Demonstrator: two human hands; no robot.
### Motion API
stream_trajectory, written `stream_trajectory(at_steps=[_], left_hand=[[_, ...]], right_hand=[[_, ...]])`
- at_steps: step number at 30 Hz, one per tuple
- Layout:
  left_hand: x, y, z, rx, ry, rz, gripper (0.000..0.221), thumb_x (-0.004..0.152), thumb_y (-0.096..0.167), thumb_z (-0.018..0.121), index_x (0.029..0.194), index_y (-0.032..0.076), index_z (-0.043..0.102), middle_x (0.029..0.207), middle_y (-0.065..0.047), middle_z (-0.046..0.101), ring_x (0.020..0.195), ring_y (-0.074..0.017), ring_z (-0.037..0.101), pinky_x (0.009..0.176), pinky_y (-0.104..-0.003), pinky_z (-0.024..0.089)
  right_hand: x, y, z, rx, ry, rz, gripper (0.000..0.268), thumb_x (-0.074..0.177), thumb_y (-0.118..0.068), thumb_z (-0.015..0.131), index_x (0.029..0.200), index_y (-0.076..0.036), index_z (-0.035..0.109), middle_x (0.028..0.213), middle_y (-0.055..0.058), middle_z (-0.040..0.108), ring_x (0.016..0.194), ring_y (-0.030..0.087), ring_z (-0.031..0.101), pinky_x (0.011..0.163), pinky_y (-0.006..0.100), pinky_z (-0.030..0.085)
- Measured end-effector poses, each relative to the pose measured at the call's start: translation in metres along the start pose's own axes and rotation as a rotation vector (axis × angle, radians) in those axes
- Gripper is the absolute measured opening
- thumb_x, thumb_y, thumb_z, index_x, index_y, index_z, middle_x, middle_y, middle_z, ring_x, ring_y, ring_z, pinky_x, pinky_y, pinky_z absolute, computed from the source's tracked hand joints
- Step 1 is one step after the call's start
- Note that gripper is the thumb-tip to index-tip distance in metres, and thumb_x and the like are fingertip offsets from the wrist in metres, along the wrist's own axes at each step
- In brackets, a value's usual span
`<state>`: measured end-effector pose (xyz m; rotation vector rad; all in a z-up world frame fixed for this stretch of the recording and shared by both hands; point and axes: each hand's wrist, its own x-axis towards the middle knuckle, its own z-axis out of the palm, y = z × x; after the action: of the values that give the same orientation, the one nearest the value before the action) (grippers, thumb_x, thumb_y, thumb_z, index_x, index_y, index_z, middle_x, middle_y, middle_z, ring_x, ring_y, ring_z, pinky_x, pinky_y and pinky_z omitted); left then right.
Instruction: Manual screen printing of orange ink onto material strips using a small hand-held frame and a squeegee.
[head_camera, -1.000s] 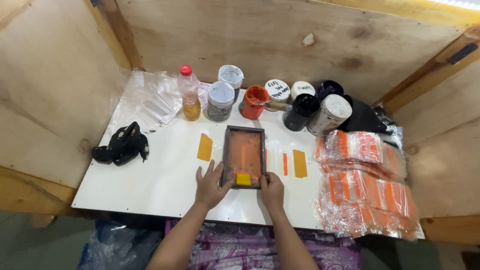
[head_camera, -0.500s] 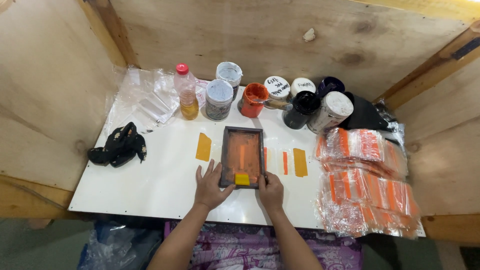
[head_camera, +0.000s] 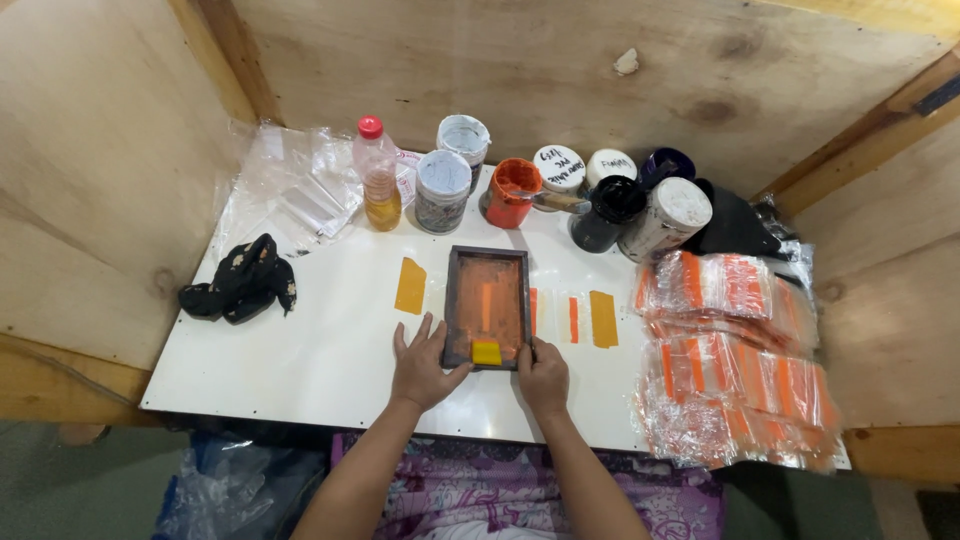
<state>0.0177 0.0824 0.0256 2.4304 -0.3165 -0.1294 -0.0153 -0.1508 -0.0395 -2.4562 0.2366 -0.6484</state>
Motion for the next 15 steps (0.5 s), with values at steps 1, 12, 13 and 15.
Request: stream_trajectory(at_steps=[1, 12, 13, 15], left_hand=[[0.0, 0.001, -0.001, 0.0, 0.001, 0.0, 0.08, 0.08, 0.059, 0.072, 0.139, 0.007, 0.056, 0.141, -0.008, 0.063, 0.149, -0.025, 0.037, 0.124, -0.061, 0.005], [-0.003, 0.012, -0.013, 0.078, 0.012, -0.054, 0.078, 0.076, 0.057, 0.073, 0.136, 0.008, 0.061, 0.139, -0.007, 0.065, 0.151, -0.0291, 0.034, 0.123, -0.065, 0.008], [-0.005, 0.015, -0.014, 0.076, 0.012, -0.053, 0.078, 0.076, 0.057, 0.073, 0.136, 0.008, 0.061, 0.139, -0.007, 0.065, 0.151, -0.0291, 0.034, 0.123, -0.065, 0.008], [-0.011, 0.018, -0.016, 0.132, 0.074, -0.05, 0.079, 0.077, 0.061, 0.07, 0.136, 0.009, 0.062, 0.141, -0.008, 0.063, 0.151, -0.0316, 0.033, 0.12, -0.068, 0.005]], right_hand=[[0.0, 0.0, 0.0, 0.001, 0.0, 0.0, 0.019, 0.093, -0.015, 0.064, 0.097, 0.001, 0.073, 0.063, 0.011, 0.06, 0.061, 0.026, 0.066, 0.055, 0.034, 0.055], [-0.001, -0.006, 0.0, -0.132, -0.032, 0.028, 0.021, 0.093, -0.019, 0.064, 0.093, -0.001, 0.075, 0.059, 0.006, 0.06, 0.056, 0.02, 0.065, 0.051, 0.029, 0.053], [0.0, -0.007, -0.002, -0.133, -0.031, 0.028, 0.021, 0.093, -0.019, 0.064, 0.093, -0.001, 0.075, 0.059, 0.006, 0.06, 0.056, 0.02, 0.065, 0.051, 0.029, 0.053], [0.001, -0.011, -0.005, -0.1, -0.037, 0.056, 0.022, 0.092, -0.02, 0.066, 0.094, -0.001, 0.076, 0.059, 0.008, 0.062, 0.055, 0.02, 0.066, 0.051, 0.029, 0.053]])
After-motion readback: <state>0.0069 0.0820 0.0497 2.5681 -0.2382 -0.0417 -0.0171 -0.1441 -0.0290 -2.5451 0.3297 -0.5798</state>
